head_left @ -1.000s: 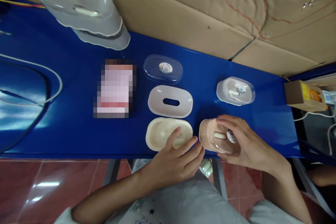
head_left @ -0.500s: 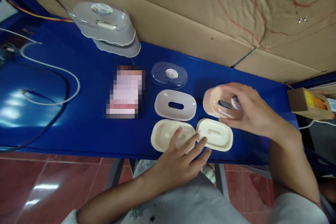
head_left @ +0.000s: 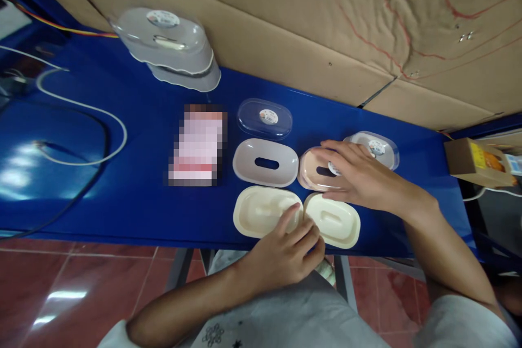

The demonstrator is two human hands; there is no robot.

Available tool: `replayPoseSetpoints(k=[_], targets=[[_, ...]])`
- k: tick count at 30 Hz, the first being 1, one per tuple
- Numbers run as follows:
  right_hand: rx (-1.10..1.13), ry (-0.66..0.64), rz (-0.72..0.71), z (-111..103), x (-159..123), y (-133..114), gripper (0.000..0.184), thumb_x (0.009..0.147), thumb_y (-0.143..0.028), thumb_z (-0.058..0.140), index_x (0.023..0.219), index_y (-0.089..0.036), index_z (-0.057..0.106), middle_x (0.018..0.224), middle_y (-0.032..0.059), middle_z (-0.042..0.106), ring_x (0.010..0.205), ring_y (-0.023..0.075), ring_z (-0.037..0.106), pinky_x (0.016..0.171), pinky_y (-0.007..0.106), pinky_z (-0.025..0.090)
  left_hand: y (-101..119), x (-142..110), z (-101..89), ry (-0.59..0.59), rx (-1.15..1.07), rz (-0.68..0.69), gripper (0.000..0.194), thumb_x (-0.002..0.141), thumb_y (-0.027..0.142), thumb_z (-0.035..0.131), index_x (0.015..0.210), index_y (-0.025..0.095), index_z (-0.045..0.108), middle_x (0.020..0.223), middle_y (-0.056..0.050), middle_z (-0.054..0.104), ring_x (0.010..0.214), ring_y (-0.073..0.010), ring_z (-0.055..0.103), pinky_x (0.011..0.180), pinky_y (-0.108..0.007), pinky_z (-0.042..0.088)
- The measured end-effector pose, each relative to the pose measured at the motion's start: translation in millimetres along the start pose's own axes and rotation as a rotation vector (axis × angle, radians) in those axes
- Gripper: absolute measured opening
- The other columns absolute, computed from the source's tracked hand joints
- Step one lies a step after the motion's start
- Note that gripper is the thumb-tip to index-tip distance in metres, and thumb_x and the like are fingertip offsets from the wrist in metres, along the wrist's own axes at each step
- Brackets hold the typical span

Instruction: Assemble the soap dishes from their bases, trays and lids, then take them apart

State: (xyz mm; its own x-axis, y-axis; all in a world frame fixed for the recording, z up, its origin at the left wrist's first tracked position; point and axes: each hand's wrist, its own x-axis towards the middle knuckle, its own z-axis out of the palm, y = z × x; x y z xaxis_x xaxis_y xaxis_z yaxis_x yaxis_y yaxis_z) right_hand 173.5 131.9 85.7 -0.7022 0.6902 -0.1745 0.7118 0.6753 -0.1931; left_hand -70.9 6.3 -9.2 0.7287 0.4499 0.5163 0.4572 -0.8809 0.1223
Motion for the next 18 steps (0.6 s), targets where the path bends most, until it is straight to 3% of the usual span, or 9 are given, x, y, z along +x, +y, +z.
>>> replayPoseSetpoints(k=[5, 9, 14, 18], targets=[[0.108, 0.085, 0.015, -19.2, 7.7, 16.3, 0.093, 0.094, -0.067, 0.072, 0.17, -0.036, 0.029, 0.168, 0.0134, 0.048, 0.153, 0.0425, 0.049, 0.121, 0.066, 0.044, -2.6, -6.7, -4.2, 0.028, -0.016, -0.029, 0.024, 0.104, 0.022, 0.064, 0.126, 0.017, 0.073, 0.133, -0.01, 0.074, 0.133, -0.027, 0.062, 0.134, -0.065, 0.022], [0.134, 0.18, 0.024, -36.4, 40.4, 46.8, 0.094, 0.093, -0.07, 0.072, 0.17, -0.037, 0.028, 0.172, 0.0088, 0.044, 0.156, 0.0394, 0.045, 0.129, 0.063, 0.037, -4.0, -13.0, -6.5, 0.023, -0.01, -0.074, 0.022, 0.104, 0.02, 0.064, 0.124, 0.017, 0.074, 0.133, -0.008, 0.074, 0.134, -0.0257, 0.062, 0.137, -0.063, 0.014], [0.134, 0.012, 0.062, -18.3, 92.3, 89.7, 0.105, 0.082, -0.069, 0.081, 0.169, -0.03, 0.035, 0.169, 0.0139, 0.048, 0.153, 0.0456, 0.047, 0.124, 0.07, 0.039, -5.4, -17.7, -4.5, 0.054, -0.019, -0.086, 0.022, 0.104, 0.014, 0.059, 0.119, 0.015, 0.074, 0.126, -0.008, 0.076, 0.129, -0.0235, 0.064, 0.138, -0.059, 0.014], [0.2, -0.101, 0.106, -15.4, 98.1, 90.6, 0.108, 0.082, -0.069, 0.081, 0.17, -0.029, 0.032, 0.174, 0.0114, 0.042, 0.158, 0.0405, 0.045, 0.129, 0.063, 0.038, -5.8, -20.0, -4.0, 0.09, -0.047, -0.089, 0.021, 0.104, 0.014, 0.058, 0.117, 0.016, 0.074, 0.122, -0.008, 0.076, 0.126, -0.0218, 0.064, 0.137, -0.057, 0.018]])
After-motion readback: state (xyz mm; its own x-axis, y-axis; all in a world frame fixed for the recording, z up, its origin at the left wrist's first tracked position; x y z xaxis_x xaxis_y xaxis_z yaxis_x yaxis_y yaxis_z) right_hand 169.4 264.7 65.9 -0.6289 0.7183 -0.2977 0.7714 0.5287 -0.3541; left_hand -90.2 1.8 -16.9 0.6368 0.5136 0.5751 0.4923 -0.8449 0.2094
